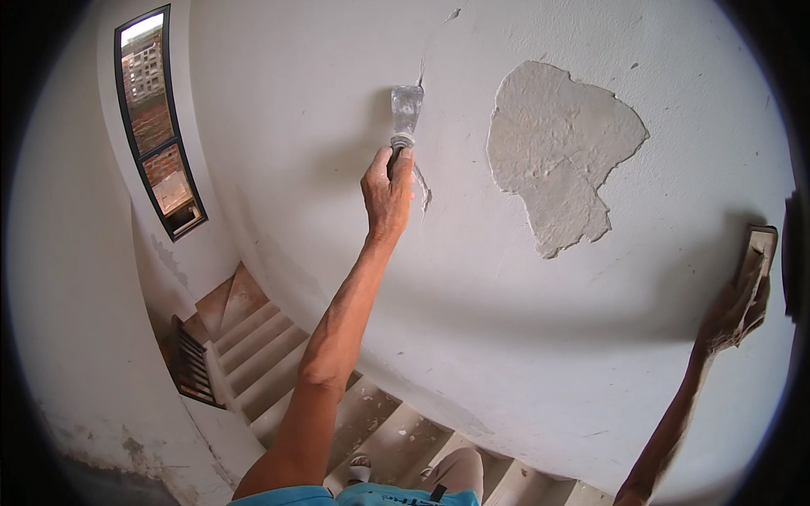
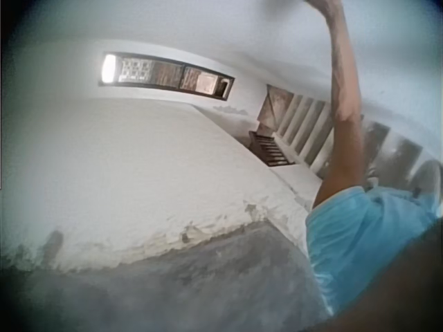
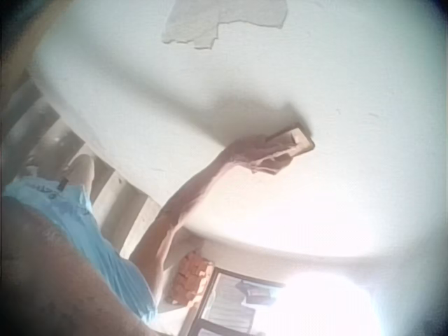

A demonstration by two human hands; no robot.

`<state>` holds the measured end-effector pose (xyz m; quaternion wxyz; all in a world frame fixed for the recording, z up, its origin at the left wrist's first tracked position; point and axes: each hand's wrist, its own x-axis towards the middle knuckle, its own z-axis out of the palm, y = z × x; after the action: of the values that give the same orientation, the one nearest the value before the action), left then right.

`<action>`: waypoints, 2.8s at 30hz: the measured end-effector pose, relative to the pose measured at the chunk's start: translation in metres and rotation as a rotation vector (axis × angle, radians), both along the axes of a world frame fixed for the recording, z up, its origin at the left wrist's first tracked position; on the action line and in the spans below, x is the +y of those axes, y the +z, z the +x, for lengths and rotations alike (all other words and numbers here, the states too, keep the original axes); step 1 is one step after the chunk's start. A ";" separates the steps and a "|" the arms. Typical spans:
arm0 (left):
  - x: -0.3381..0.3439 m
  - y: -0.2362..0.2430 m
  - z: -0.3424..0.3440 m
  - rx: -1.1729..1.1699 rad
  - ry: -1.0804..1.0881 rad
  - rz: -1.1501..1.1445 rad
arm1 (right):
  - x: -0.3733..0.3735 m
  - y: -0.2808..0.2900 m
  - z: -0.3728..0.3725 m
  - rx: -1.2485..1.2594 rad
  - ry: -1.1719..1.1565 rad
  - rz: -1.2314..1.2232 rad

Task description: The person applies plaster to a white wall using a trowel and a hawk while standing on a staircase. They spread the material over a patch and smooth the surface, occasionally scraping excess material back onto the hawk.

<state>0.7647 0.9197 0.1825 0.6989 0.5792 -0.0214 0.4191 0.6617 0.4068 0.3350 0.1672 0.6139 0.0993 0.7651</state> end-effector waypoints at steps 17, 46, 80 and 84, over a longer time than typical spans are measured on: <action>-0.001 0.018 -0.010 0.035 -0.227 -0.153 | 0.013 -0.001 -0.010 -0.021 -0.063 0.021; 0.007 0.039 -0.026 0.042 -0.335 -0.109 | 0.011 -0.005 -0.004 -0.027 -0.077 0.053; 0.015 0.021 0.001 -0.052 0.360 0.208 | 0.007 -0.008 0.001 -0.010 -0.066 0.125; 0.008 0.029 -0.006 -0.025 0.140 0.035 | 0.013 -0.002 -0.006 -0.018 -0.055 0.074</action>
<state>0.7591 0.9276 0.2119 0.6571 0.5863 0.0032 0.4738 0.6553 0.4197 0.3335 0.1662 0.6153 0.0527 0.7688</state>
